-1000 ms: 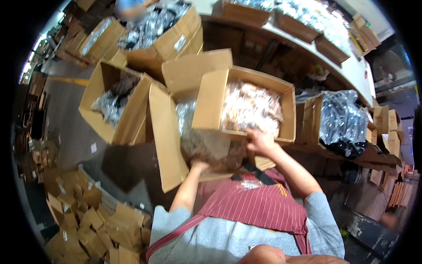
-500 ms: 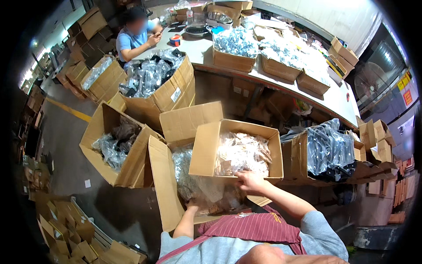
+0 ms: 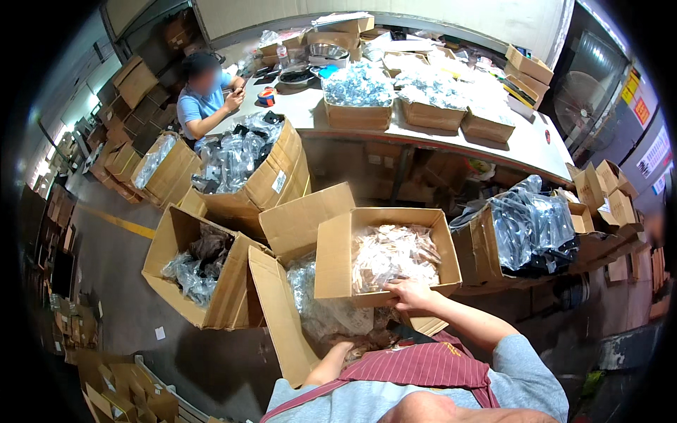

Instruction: The person places multiple small plastic-wrapped items into a cardboard box, arranging them by hand. The person continues to fill the box with similar items from a nearby pile.

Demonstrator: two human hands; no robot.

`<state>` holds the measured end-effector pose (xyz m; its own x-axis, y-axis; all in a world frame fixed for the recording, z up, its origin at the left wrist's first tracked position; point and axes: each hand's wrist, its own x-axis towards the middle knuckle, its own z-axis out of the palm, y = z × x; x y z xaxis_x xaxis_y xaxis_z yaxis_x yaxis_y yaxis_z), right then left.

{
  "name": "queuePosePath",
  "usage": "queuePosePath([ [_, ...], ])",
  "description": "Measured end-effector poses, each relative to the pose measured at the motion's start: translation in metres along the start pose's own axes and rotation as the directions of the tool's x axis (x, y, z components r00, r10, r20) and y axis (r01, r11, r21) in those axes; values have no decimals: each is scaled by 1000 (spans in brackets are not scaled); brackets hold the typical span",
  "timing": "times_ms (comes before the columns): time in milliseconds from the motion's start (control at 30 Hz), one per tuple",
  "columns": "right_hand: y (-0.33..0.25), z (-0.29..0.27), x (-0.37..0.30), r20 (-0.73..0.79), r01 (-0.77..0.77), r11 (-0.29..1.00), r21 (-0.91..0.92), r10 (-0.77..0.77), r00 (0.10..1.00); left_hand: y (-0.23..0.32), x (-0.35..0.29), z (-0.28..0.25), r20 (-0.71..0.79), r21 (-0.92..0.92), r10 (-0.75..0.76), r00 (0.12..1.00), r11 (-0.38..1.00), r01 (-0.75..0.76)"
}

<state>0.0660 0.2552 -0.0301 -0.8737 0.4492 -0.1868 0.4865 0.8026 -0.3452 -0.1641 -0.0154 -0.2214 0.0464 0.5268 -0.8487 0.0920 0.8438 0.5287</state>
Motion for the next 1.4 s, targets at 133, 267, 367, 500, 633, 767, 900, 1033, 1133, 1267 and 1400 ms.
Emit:
queuePosePath([
  [133,-8,0,6,40,47,994,-98,-44,998,-12,-18,4,5,28,-13,1000,1000,13],
  [267,-19,5,7,-8,60,992,-107,-61,998,-9,-6,14,-43,114,22,999,993,-17],
  [367,-14,20,5,-4,32,991,-128,-32,999,-5,24,30,-143,228,55,988,973,-21],
  [500,-13,20,3,-73,58,982,-178,-72,995,6,72,56,-288,378,117,950,926,0],
  [633,-25,19,12,-14,3,992,-125,-5,1000,8,94,72,-446,433,172,878,900,44],
  [767,-68,-13,12,-92,-70,996,-55,65,994,-13,101,63,-551,426,228,803,904,36],
  [900,-51,8,14,-68,-6,997,-80,1,998,-21,72,17,-571,291,-12,821,932,216],
  [1033,-40,4,7,-84,0,997,-74,-6,996,54,-53,-1,-587,200,191,787,976,-88],
  [1133,-44,2,5,-59,-1,998,-62,-2,998,107,-123,-18,-675,214,283,682,959,-186],
  [1267,-32,22,6,-83,25,997,-71,-30,996,225,-198,-13,-623,-26,524,581,728,-685],
  [1400,-40,23,12,17,30,998,-62,-29,999,303,-169,-4,-591,279,733,336,577,-768],
])
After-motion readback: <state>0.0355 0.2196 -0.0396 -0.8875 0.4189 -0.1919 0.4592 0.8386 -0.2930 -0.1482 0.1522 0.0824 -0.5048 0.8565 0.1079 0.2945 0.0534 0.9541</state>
